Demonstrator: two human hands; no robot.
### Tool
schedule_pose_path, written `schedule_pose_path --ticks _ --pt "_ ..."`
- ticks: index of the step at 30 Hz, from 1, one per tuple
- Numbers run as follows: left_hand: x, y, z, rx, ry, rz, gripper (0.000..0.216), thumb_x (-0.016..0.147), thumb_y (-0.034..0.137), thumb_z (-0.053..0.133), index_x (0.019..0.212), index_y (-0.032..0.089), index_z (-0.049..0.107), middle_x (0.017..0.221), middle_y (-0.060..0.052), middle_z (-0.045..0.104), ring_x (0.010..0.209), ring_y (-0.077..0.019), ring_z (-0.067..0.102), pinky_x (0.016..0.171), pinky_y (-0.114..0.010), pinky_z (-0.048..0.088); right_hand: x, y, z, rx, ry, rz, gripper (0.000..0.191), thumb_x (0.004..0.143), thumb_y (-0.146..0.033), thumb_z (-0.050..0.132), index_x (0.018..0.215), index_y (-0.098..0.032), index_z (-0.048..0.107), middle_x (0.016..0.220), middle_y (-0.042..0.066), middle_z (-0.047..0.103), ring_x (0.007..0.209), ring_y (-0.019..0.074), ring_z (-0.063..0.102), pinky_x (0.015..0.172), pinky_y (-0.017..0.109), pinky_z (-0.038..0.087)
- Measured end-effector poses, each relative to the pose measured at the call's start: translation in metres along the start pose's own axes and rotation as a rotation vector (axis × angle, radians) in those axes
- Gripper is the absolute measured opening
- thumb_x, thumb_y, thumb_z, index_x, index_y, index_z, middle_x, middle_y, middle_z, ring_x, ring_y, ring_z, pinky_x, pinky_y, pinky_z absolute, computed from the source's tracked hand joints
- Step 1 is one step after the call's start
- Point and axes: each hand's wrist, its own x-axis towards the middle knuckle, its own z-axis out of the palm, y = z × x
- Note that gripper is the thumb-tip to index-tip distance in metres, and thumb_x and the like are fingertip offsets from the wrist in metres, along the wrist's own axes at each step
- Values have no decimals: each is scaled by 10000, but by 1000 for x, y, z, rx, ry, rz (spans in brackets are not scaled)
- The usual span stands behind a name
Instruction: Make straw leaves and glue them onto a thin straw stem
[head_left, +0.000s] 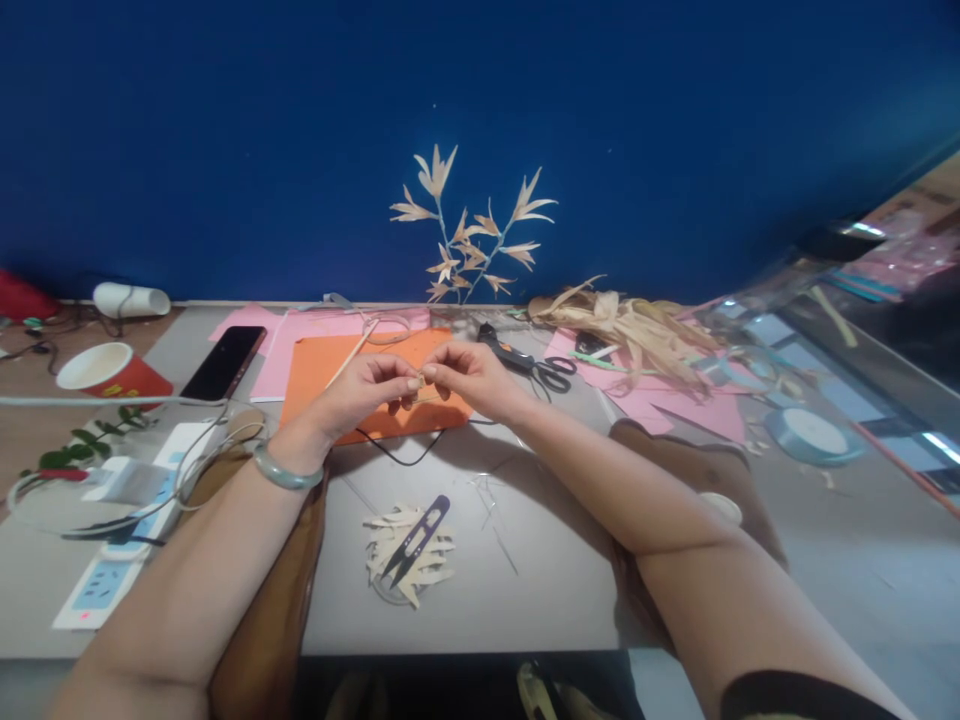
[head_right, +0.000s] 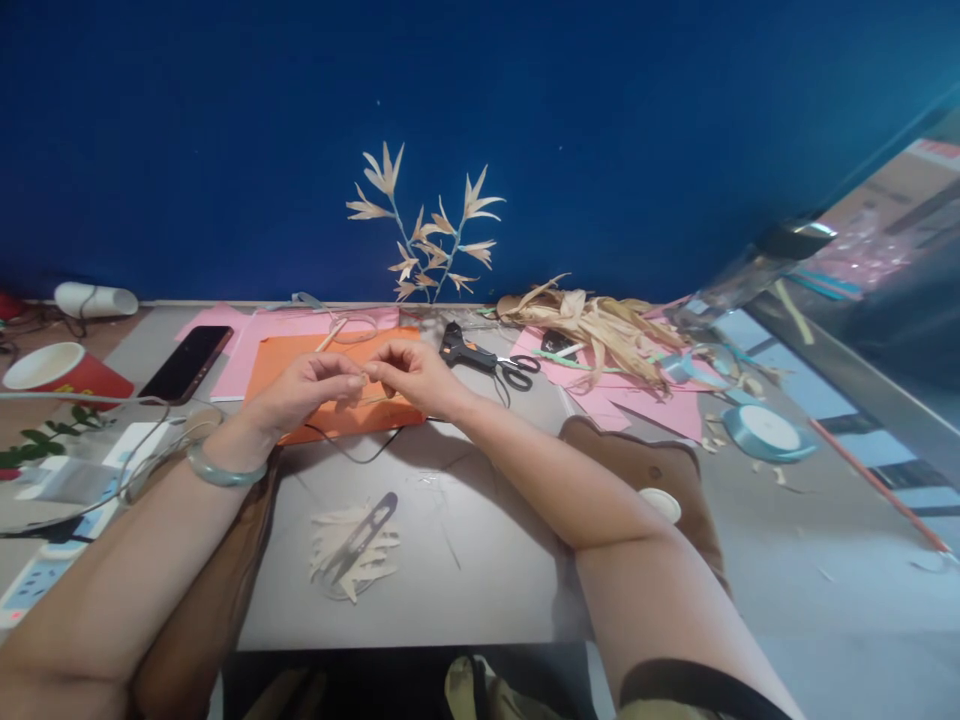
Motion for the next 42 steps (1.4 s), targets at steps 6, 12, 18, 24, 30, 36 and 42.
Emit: schedule_pose_path --ticks 6,12,18,24,30,36,42 --pt "1 -3 -1 -30 38 38 231 760 360 714 722 151 623 610 11 600 549 -92 532 547 -227 429 -2 1 3 -17 83 -51 326 753 -453 728 763 -145 624 621 -21 585 533 72 489 491 207 391" --pt "2 -4 3 7 125 92 225 771 355 693 703 155 616 594 13 602 539 -92 538 545 -220 440 -3 8 8 -229 185 -251 216 822 -362 669 763 -154 680 681 12 632 575 87 501 544 233 401" --pt "2 -6 9 99 241 112 218 771 329 670 662 161 582 567 10 595 508 -97 538 516 -223 441 -6 10 12 -340 250 -303 154 829 -290 644 744 -167 679 671 10 654 565 92 508 537 233 407" --pt "2 -6 15 233 404 193 194 723 320 711 784 147 649 705 -20 664 584 -114 590 546 -229 469 -5 13 12 -363 265 -268 118 829 -243 615 758 -159 657 654 -6 632 557 83 495 533 222 392" --pt "-1 -6 17 375 412 323 186 764 311 681 832 141 714 789 -59 724 678 -145 635 644 -257 502 -3 14 12 -360 263 -245 109 820 -224 607 738 -157 631 645 -18 602 563 81 486 542 223 386" --pt "-2 -6 15 529 422 404 131 797 255 637 803 149 713 758 -41 718 649 -123 614 609 -232 478 -4 13 13 -346 238 -227 121 808 -227 612 705 -165 599 631 -25 574 561 81 466 542 227 385" --pt "-1 -6 16 314 434 268 137 778 279 640 775 143 658 665 -15 660 577 -113 597 564 -230 490 -5 16 15 -309 352 -256 143 765 -278 685 765 -175 586 670 -24 566 571 82 468 537 233 397"
